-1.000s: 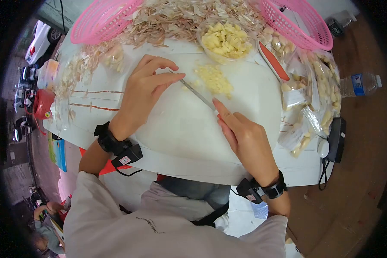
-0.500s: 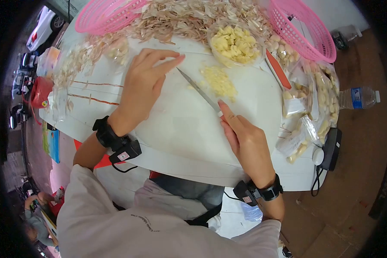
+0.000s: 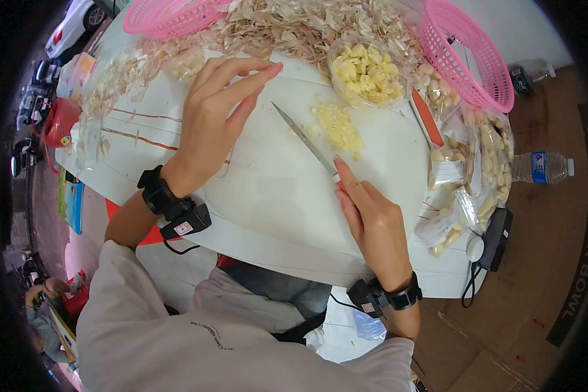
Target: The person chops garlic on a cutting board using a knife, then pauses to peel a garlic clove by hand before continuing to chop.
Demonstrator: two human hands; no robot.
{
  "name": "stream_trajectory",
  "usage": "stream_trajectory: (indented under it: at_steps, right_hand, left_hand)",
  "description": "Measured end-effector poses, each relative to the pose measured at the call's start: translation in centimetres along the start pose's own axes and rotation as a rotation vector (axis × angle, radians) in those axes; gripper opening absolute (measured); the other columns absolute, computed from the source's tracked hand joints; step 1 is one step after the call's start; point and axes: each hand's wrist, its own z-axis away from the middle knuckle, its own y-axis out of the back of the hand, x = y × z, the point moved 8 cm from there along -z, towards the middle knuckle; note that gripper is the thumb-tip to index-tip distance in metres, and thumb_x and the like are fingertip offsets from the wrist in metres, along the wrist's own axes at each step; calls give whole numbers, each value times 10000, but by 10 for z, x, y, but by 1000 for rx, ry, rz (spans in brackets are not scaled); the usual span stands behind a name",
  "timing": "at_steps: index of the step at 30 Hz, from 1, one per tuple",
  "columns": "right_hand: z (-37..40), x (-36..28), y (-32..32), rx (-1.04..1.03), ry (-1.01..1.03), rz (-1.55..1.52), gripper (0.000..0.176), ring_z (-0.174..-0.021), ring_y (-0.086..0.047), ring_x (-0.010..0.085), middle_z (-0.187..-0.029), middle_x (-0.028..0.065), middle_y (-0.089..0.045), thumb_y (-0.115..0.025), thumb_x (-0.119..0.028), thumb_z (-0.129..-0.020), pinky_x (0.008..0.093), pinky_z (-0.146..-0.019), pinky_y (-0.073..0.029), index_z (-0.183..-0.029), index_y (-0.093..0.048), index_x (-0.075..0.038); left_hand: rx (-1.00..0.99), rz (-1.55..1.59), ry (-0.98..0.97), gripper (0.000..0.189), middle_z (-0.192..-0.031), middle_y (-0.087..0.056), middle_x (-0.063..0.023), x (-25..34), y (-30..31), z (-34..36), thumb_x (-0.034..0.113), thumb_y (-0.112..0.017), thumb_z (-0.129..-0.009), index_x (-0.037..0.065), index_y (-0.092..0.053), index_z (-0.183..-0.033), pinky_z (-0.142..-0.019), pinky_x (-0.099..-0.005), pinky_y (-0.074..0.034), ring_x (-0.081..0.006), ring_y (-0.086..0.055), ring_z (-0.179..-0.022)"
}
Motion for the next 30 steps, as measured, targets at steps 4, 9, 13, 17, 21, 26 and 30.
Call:
stream_trajectory:
  at_steps: [4, 9, 13, 17, 21, 26, 30]
  right_hand:
    - [-1, -1, -1, -6, -3, 17, 512, -705, -649, 304, -853, 141, -665, -654, -15, -875, 380, -637, -515, -1364, -558, -130]
    - [0, -1, -2, -12, -4, 70, 514, -656, -623, 310, -809, 135, -637, -658, -29, -877, 386, -603, -505, -1367, -556, -146]
    - [0, -3, -3, -18, 4, 114, 500, -605, -589, 320, -760, 124, -594, -650, -55, -890, 404, -566, -487, -1369, -553, -163]
    - [0, -4, -6, -47, 2, 163, 493, -587, -577, 323, -740, 121, -576, -642, -70, -900, 417, -551, -477, -1374, -546, -168]
    - [0, -2, -6, -57, -14, 153, 491, -609, -594, 325, -761, 126, -596, -639, -59, -901, 408, -566, -490, -1372, -548, -165]
    - [0, 1, 1, 54, 35, -7, 512, -699, -643, 319, -839, 156, -643, -639, -17, -890, 383, -634, -515, -1376, -545, -147]
    - [0, -1, -1, 7, 3, 13, 526, -700, -641, 314, -839, 158, -642, -644, -9, -883, 386, -640, -512, -1381, -539, -142]
  left_hand:
    - [-39, 16, 8, 436, -1104, -658, -51, -2, -6, 2, -114, -629, -755, 96, -709, -1129, -834, -356, -490, -264, -575, -996]
    - [-42, 10, 15, 401, -1106, -659, -44, -1, -4, 1, -111, -630, -751, 104, -724, -1075, -842, -359, -487, -264, -574, -997]
    - [-38, 19, -5, 388, -1112, -658, -40, 0, -5, 2, -111, -635, -734, 105, -730, -1041, -850, -363, -487, -264, -573, -989]
    - [-40, 32, 0, 407, -1119, -653, -39, 1, -5, 2, -124, -637, -713, 109, -732, -1032, -855, -363, -487, -259, -570, -979]
    - [-42, 25, -9, 417, -1124, -649, -36, 1, -5, 3, -129, -636, -706, 113, -732, -1031, -853, -362, -488, -252, -568, -980]
    - [-47, 29, -1, 422, -1125, -646, -34, -1, -6, 4, -123, -645, -693, 116, -732, -1031, -857, -360, -486, -251, -567, -984]
    - [-40, 40, -11, 421, -1123, -644, -36, 1, -4, 4, -122, -645, -692, 116, -732, -1028, -863, -364, -484, -255, -567, -991]
